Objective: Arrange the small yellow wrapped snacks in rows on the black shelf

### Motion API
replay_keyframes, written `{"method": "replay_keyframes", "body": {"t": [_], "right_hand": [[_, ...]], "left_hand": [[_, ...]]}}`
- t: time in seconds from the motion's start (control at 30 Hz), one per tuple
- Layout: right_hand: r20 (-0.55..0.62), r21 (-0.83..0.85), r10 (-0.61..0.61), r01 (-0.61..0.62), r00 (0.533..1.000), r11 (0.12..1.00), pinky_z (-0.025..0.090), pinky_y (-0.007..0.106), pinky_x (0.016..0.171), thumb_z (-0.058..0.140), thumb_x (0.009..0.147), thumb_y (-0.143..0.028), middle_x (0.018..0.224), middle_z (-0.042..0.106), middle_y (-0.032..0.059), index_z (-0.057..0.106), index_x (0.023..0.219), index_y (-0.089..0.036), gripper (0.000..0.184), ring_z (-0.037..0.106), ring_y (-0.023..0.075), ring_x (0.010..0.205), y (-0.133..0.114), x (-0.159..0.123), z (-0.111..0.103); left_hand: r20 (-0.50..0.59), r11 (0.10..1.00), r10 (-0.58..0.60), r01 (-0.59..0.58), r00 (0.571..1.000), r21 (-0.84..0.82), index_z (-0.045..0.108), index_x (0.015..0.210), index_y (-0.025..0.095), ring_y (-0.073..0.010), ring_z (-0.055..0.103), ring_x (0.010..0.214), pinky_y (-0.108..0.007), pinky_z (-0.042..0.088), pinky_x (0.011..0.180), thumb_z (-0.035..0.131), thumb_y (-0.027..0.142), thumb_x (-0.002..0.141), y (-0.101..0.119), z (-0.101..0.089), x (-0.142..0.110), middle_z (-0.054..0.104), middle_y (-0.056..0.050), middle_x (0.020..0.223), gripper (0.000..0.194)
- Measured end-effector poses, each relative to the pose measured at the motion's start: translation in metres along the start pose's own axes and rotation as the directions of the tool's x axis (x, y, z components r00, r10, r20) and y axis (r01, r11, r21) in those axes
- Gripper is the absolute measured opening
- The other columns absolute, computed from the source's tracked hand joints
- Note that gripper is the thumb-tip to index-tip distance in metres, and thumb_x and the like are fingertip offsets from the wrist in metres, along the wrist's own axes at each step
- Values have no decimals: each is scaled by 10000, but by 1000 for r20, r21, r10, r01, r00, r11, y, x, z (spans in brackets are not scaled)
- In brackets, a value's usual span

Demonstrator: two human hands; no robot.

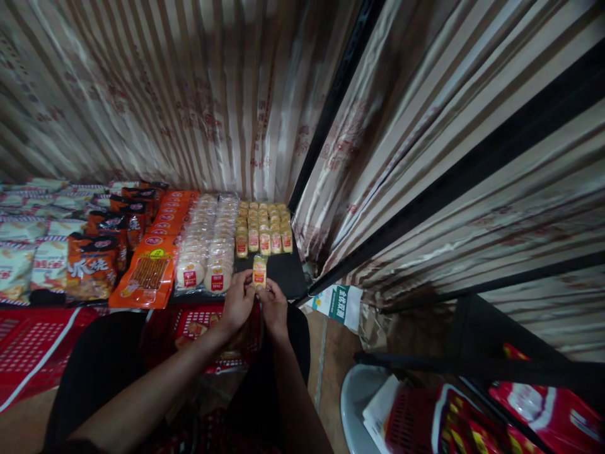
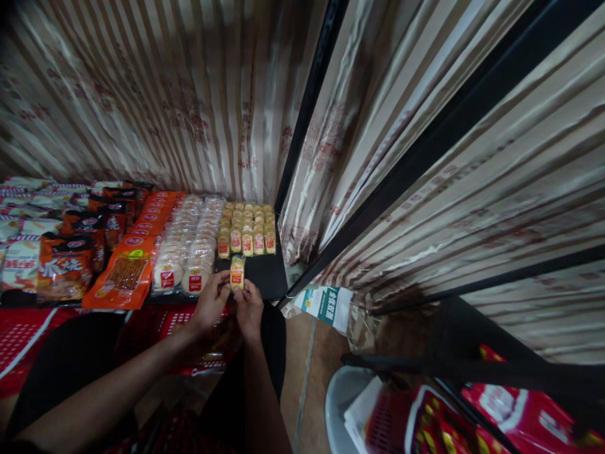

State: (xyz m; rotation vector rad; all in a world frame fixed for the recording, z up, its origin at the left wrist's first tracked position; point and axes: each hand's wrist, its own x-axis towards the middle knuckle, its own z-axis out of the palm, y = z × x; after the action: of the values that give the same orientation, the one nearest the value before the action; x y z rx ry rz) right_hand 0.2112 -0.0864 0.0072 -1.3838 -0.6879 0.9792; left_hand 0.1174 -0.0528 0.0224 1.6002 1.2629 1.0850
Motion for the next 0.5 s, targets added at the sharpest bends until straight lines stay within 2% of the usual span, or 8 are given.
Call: {"method": "replay_keyframes", "body": {"t": [0.13,0.3,0.5], "right_hand": [[-33,-54,-91,89,995,995,529,284,697,642,688,-350,838,687,20,670,957,-210,305,651,183,780,4,13,1],[8,-114,-120,120,993,986,526,299,732,612,720,-338,884,677,41,644,981,-184,304,654,179,780,11,24,2],[13,-324,-182,177,983,930,520,263,705,564,762,-294,924,664,47,601,1063,-177,326,640,144,730,14,35,3]], "left_hand": [[28,1000,-14,14,1000,3,556,1075,162,-185,574,990,-385,465,912,440,206,813,2,2,0,590,-90,1053,290],[49,999,-32,30,998,34,544,1106,154,-189,567,990,-394,458,916,433,199,821,3,1,5,589,-100,1062,309],[39,995,-41,38,998,92,546,1102,144,-184,546,1042,-390,433,953,419,160,815,4,2,11,591,-98,1089,314]]}}
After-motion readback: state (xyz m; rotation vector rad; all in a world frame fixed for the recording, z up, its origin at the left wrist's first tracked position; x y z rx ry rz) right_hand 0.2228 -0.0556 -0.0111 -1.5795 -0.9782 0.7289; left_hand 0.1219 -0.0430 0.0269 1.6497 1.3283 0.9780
